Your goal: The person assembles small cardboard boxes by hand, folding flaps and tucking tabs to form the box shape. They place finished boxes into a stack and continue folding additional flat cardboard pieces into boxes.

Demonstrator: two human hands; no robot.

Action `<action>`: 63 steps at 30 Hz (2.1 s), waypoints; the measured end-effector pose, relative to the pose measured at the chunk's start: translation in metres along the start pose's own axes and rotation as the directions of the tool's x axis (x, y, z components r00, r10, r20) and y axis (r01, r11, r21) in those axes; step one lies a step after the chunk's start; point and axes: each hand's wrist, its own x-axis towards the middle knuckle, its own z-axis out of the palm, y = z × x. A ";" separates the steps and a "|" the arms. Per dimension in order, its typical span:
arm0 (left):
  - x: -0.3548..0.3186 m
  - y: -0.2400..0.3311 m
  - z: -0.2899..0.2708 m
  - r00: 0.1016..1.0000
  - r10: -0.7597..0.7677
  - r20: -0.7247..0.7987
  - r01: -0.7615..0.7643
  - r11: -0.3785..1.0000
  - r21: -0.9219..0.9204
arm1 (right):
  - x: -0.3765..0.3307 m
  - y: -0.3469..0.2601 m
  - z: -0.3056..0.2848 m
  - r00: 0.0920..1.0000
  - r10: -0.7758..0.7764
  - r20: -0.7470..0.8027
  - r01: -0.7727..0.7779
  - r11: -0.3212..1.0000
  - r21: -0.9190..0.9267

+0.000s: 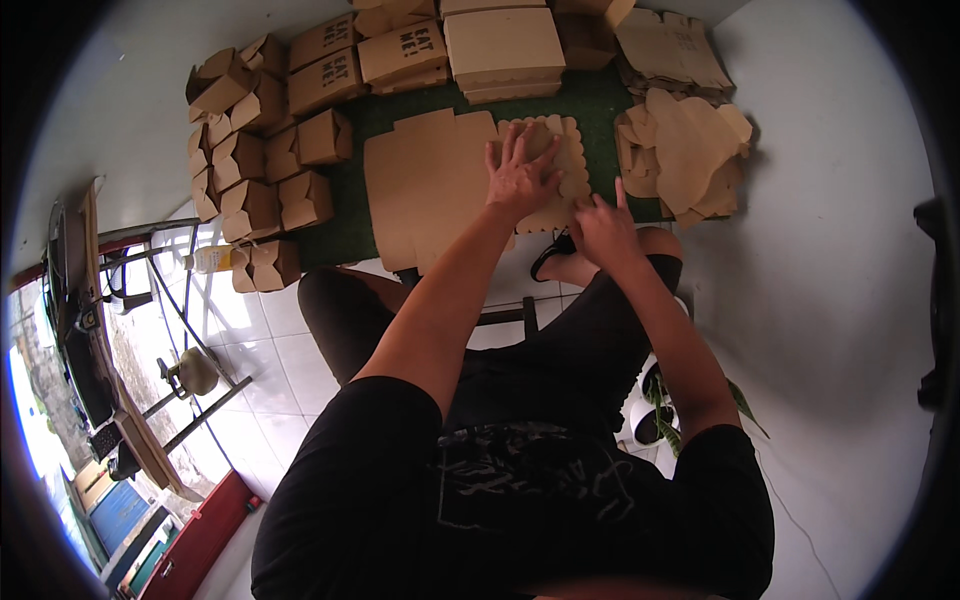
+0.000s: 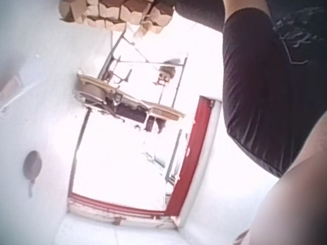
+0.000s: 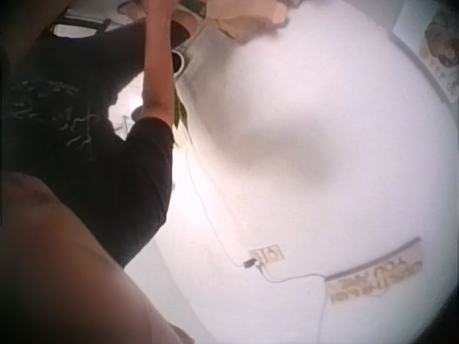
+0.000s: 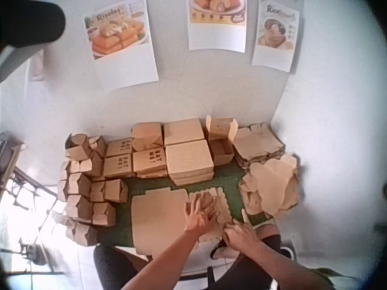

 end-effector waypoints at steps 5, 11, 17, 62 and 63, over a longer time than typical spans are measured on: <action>0.001 -0.003 0.003 0.998 -0.004 0.057 0.001 0.999 0.055 | 0.070 0.015 -0.008 0.859 0.088 -0.504 -0.018 0.990 0.142; 0.002 -0.007 0.008 0.999 0.025 0.026 -0.027 0.997 0.067 | 0.109 0.025 0.012 0.829 0.069 -0.555 -0.070 0.997 0.020; 0.002 -0.006 0.009 0.999 0.013 0.045 -0.016 0.998 0.063 | 0.108 0.035 0.012 0.875 0.090 -0.476 -0.060 0.995 0.079; 0.004 -0.008 0.005 0.998 -0.009 0.060 0.010 1.000 -0.013 | 0.040 0.044 0.013 0.903 0.119 -0.413 0.051 0.925 0.377; 0.004 -0.009 0.004 0.998 -0.022 0.061 0.025 0.999 -0.049 | 0.043 0.039 0.016 0.868 0.213 -0.448 0.053 0.858 0.511</action>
